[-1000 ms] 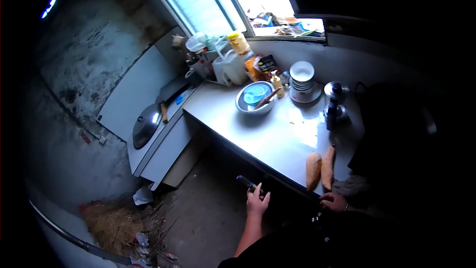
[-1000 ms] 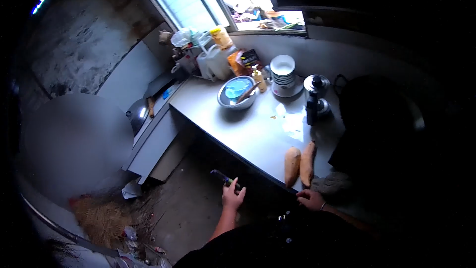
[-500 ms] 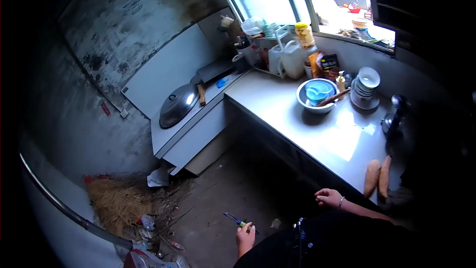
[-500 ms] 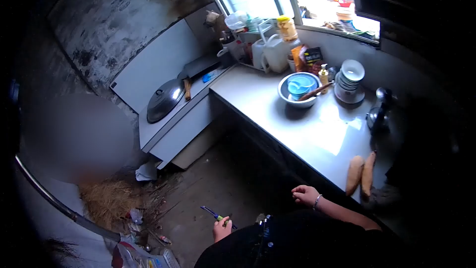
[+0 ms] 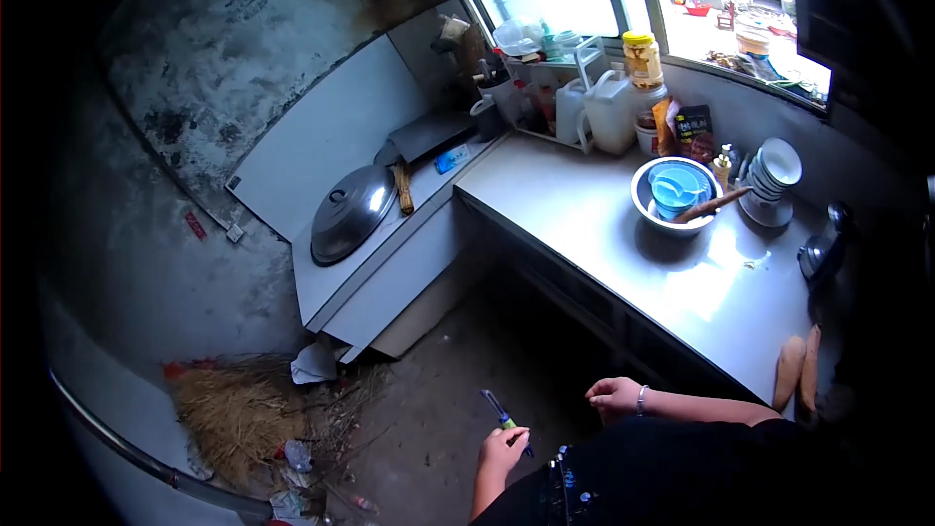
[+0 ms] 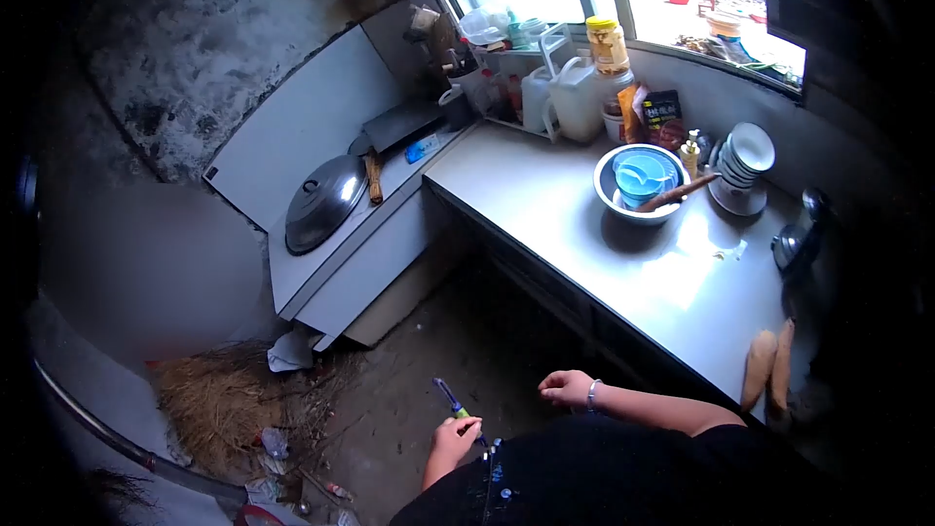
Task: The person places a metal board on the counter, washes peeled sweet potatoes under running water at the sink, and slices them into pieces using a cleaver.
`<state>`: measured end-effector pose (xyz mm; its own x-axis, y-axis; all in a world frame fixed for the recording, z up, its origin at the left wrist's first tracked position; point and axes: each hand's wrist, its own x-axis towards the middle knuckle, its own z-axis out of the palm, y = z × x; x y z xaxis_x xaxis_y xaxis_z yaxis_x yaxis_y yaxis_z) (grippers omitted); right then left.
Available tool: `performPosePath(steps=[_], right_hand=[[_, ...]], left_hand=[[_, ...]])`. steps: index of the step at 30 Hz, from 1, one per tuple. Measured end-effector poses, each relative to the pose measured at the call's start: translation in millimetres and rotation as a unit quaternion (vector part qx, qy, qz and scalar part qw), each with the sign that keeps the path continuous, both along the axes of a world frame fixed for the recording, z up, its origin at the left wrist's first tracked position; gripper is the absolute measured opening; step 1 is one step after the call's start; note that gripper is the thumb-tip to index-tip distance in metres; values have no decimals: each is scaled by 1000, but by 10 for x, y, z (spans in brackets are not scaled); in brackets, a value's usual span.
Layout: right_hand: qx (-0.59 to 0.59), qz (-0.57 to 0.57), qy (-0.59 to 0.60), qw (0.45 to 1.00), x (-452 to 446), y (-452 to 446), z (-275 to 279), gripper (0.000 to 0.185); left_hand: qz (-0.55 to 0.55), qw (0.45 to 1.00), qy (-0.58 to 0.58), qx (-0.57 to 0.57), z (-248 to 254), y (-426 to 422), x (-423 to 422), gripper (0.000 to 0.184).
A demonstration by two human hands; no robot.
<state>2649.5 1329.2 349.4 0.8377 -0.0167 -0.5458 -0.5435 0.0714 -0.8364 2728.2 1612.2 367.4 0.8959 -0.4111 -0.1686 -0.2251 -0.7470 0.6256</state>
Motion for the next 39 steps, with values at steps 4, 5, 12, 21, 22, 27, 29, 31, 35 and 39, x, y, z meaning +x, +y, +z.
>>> performPosePath(steps=[4, 5, 12, 21, 22, 27, 29, 31, 35, 39], right_hand=[[2, 28, -48, 998, 808, 8, -59, 22], [19, 35, -42, 998, 1012, -4, -49, 23], [17, 139, -27, 990, 2235, -125, 214, 26], [-4, 153, -12, 988, 3501, -69, 334, 20], [-2, 143, -11, 990, 3624, -45, 290, 20], [-13, 79, -15, 997, 4318, 41, 131, 22], [-28, 62, -17, 998, 4561, 78, 264, 20], [-41, 49, -46, 997, 4838, 122, 266, 17], [-30, -36, -71, 996, 5175, 49, 286, 14], [10, -115, -81, 990, 5438, -195, 201, 16]], left_hand=[[-45, 998, -5, 32, 186, -325, 655, 21], [-56, 998, -1, 39, 258, -419, 793, 21], [-79, 995, 51, 41, 443, -938, 1638, 21], [-120, 985, 120, 26, 378, -1072, 2776, 27], [-123, 981, 151, 0, 446, -1067, 2888, 29], [-184, 964, 172, 84, 923, -1251, 3780, 31], [-202, 953, 195, 110, 950, -1250, 4117, 30], [-154, 945, 233, 167, 1156, -1300, 4406, 30], [-247, 952, 155, 94, 644, -1210, 5066, 28], [-329, 943, 44, 34, 441, -1242, 5505, 25]])
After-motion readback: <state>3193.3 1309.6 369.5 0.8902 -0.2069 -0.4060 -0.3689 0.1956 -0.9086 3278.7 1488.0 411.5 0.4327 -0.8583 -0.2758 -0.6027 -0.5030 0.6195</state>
